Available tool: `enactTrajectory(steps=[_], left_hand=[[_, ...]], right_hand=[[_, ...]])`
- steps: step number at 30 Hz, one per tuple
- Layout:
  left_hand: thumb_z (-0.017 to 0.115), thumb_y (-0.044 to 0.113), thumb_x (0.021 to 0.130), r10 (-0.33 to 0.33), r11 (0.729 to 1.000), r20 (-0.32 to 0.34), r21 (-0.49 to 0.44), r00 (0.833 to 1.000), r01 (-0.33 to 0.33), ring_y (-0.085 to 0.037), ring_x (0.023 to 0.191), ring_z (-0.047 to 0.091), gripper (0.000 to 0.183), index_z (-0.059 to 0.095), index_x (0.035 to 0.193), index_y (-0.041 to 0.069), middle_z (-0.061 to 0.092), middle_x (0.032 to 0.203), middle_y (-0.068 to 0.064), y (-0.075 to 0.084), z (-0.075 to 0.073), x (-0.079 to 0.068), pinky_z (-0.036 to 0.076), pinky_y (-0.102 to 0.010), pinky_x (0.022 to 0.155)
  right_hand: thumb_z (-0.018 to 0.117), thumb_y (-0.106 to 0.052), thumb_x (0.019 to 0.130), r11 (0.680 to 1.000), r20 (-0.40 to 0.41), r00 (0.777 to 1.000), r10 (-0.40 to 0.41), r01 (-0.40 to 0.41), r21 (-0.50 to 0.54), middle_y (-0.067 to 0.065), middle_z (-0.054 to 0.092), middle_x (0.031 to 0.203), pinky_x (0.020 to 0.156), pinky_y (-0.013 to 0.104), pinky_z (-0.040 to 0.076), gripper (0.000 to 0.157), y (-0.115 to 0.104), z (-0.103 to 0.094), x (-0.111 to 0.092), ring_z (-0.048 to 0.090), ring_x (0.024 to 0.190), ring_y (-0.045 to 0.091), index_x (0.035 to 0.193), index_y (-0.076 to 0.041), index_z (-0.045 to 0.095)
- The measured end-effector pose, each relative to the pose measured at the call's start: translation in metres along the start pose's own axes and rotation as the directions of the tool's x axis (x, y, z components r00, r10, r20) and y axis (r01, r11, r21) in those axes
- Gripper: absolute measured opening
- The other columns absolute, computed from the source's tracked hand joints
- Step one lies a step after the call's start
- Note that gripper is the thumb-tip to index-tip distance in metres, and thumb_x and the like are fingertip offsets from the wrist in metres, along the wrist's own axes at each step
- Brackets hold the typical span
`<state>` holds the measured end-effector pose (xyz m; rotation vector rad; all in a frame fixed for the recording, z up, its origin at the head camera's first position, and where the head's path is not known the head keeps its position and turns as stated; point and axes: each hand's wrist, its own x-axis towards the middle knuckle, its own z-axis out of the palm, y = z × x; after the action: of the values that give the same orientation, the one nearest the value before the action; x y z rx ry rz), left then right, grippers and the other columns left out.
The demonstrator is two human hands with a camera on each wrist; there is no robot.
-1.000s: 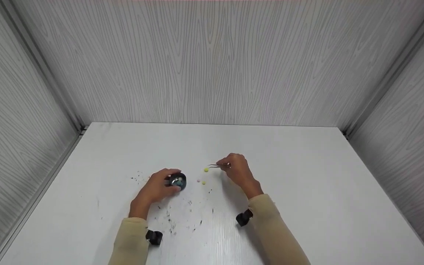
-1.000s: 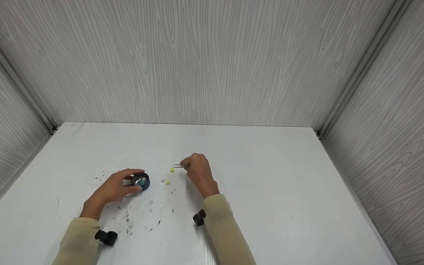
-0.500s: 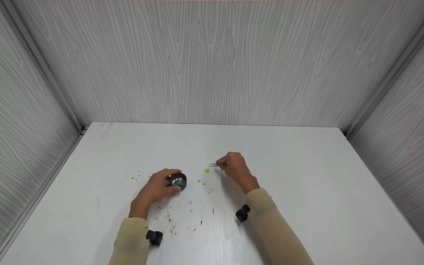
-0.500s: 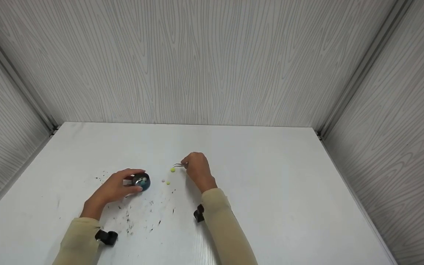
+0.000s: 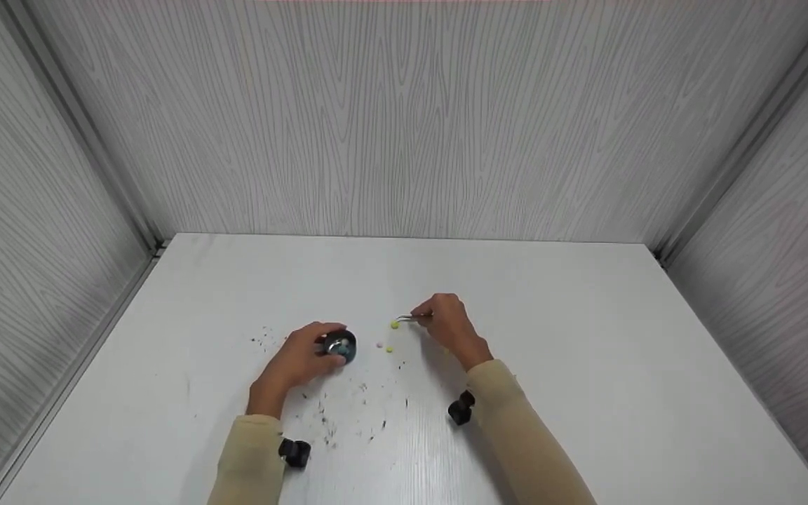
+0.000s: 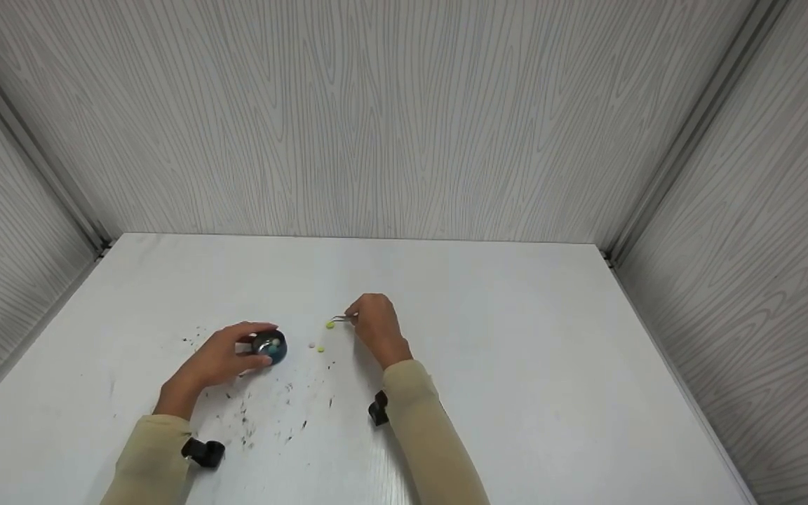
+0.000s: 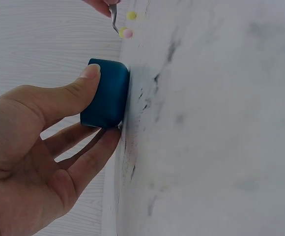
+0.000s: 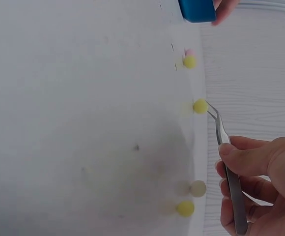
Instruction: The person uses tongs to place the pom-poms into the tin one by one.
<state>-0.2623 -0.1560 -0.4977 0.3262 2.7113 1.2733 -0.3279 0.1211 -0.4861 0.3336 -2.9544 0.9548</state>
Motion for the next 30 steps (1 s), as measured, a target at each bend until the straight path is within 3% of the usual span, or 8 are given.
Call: enactTrajectory(steps=[13, 30], left_hand=[[0.078, 0.011, 0.092, 0.028, 1.000, 0.000, -0.007, 1.000, -0.028, -0.045, 0.134, 0.058, 0.057, 0.058, 0.145, 0.008, 0.060, 0.142, -0.020, -0.0027, 0.0003, 0.0001, 0.046, -0.060, 0.112], [0.077, 0.012, 0.093, 0.012, 1.000, 0.011, -0.025, 1.000, -0.012, -0.046, 0.135, 0.056, 0.058, 0.056, 0.147, 0.009, 0.058, 0.144, -0.020, -0.0031, -0.0002, -0.0007, 0.046, -0.060, 0.112]], right_hand=[[0.071, 0.004, 0.093, 0.998, -0.016, 0.998, -0.054, 0.054, -0.026, 0.011, 0.079, 0.106, 0.089, 0.039, 0.061, 0.019, 0.0039, -0.0010, -0.0020, 0.071, 0.103, 0.026, 0.103, -0.006, 0.083], [0.068, 0.008, 0.092, 0.995, -0.027, 0.996, -0.090, 0.091, 0.043, 0.012, 0.079, 0.104, 0.088, 0.041, 0.061, 0.022, -0.0019, -0.0097, -0.0038, 0.072, 0.101, 0.027, 0.102, -0.005, 0.083]])
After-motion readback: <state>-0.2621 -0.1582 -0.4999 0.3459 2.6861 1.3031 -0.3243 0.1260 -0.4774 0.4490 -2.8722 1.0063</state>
